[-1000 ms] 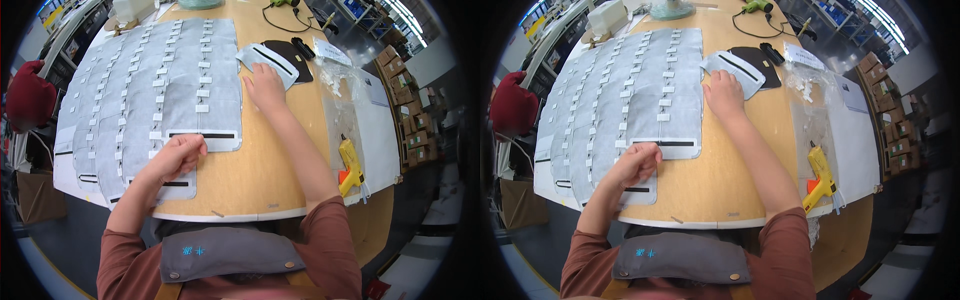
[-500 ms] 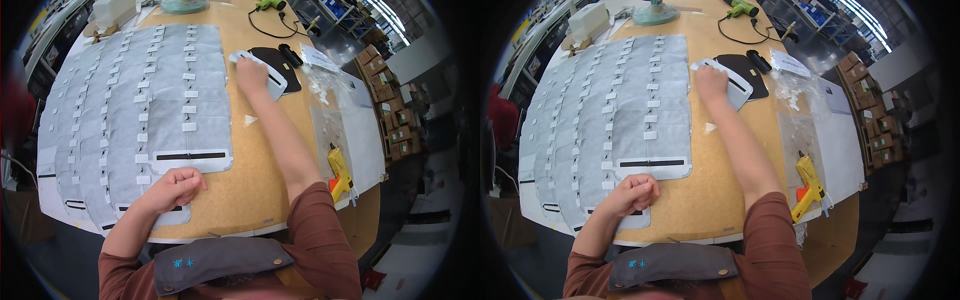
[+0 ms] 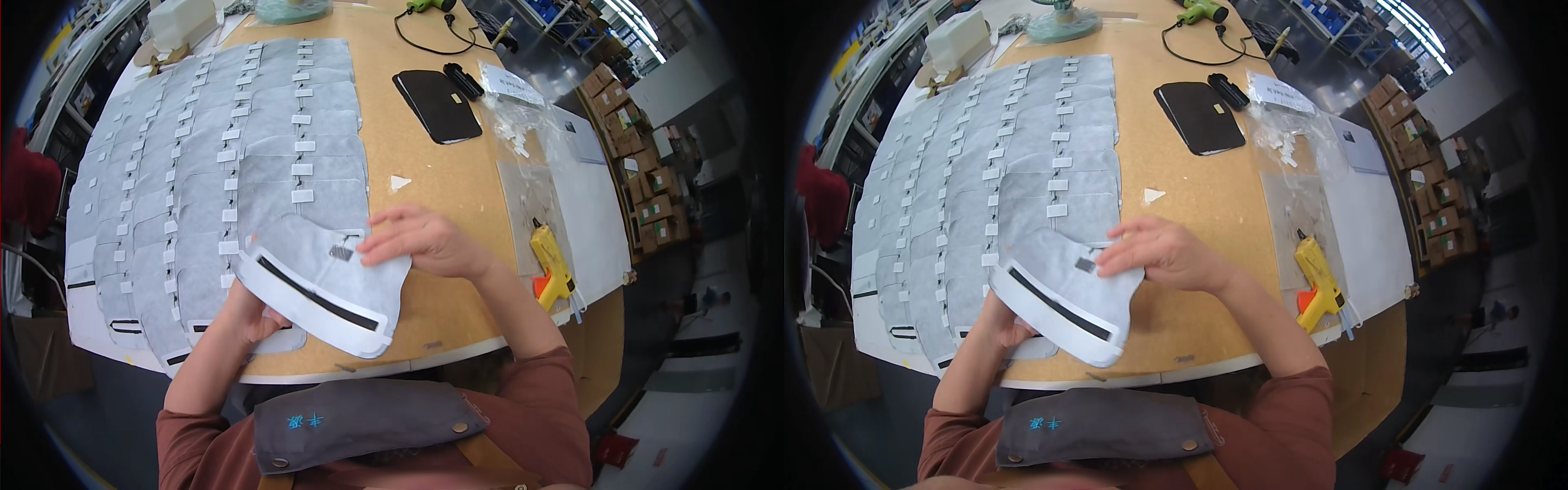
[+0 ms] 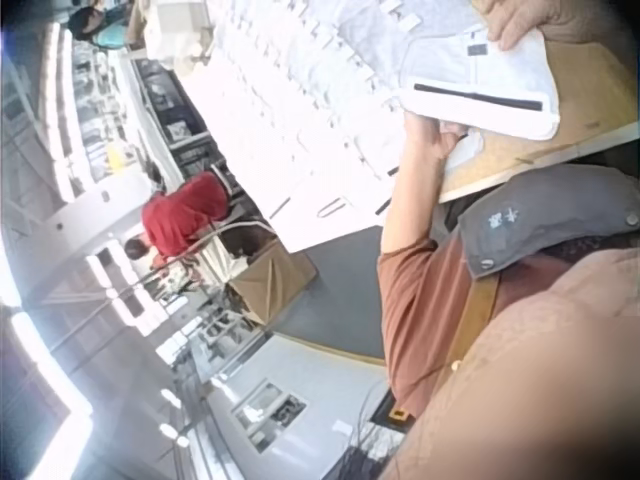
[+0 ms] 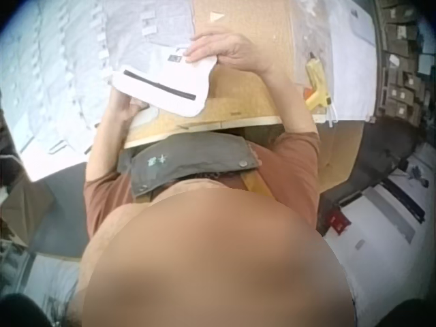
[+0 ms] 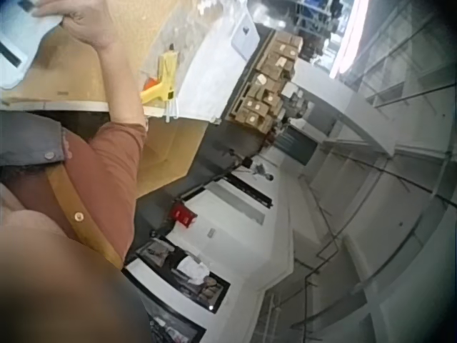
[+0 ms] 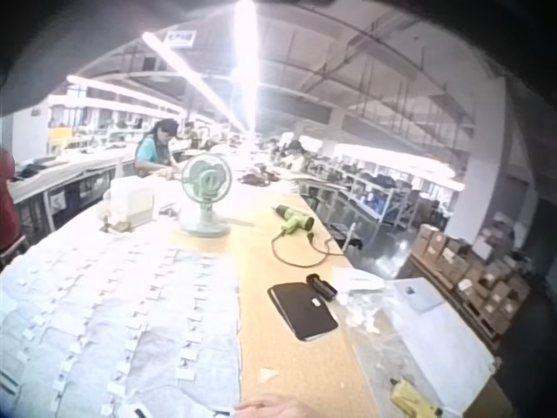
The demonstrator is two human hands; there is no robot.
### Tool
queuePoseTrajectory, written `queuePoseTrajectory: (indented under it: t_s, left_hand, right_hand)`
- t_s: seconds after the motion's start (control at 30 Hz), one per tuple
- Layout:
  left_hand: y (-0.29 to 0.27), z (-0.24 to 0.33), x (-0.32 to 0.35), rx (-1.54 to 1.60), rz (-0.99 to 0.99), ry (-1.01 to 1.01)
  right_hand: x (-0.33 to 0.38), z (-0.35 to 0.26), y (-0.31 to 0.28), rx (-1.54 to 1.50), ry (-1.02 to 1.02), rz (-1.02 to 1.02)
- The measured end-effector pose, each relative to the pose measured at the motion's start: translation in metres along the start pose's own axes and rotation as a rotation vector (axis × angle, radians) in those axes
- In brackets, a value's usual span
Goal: Apply adhesive to leather pocket components and attach velcro tabs.
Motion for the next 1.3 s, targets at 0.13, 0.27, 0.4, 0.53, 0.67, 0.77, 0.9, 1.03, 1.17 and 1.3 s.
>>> queuePoseTrajectory:
  t_s: [0.13, 0.27, 0.4, 0.53, 0.67, 0.77, 0.9, 1.03, 1.17, 1.3]
  left_hand:
    - [-0.019, -0.014, 0.02, 0.134, -0.15, -0.131]
    - [-0.038, -0.016, 0.02, -0.33, -0.095, -0.025]
    - [-0.019, -0.012, 0.038, -0.698, 0.085, 0.033]
    - [-0.016, -0.02, 0.042, -0.819, -0.02, 0.075]
    - [-0.018, -0.021, 0.039, -0.706, -0.039, 0.102]
    - [-0.023, -0.022, 0.037, -0.696, -0.029, 0.086]
    - [-0.023, -0.024, 0.038, -0.652, -0.072, 0.02]
    - [-0.018, -0.023, 0.037, -0.607, -0.093, 0.01]
    - [-0.018, -0.025, 0.036, -0.628, -0.107, 0.009]
    - [-0.014, -0.023, 0.037, -0.621, -0.135, 0.032]
  right_hand:
    - [0.018, 0.021, 0.028, -0.036, 0.11, -0.249]
    - [0.011, 0.066, 0.009, -0.006, 0.312, -0.263]
    - [0.005, 0.145, -0.085, 0.342, 0.687, 0.349]
    - [0.019, 0.236, -0.158, 0.658, 0.8, 0.682]
    - [0.031, 0.283, -0.194, 0.829, 1.054, 0.696]
    - [0.041, 0.305, -0.192, 0.785, 1.306, 0.583]
    - [0.042, 0.306, -0.199, 0.746, 1.261, 0.684]
    - [0.034, 0.3, -0.195, 0.76, 1.291, 0.622]
    - [0.033, 0.293, -0.196, 0.721, 1.247, 0.694]
    - [0.035, 0.299, -0.203, 0.643, 1.129, 0.78]
Point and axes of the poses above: each hand's wrist, its own x-axis away from the middle knuckle, its own y-axis out of the palm, z = x × y, the point moved 9 cm from there along -x, towards the middle knuckle, and after that the axes turned 3 degrees about y, right-handed, at the moved point
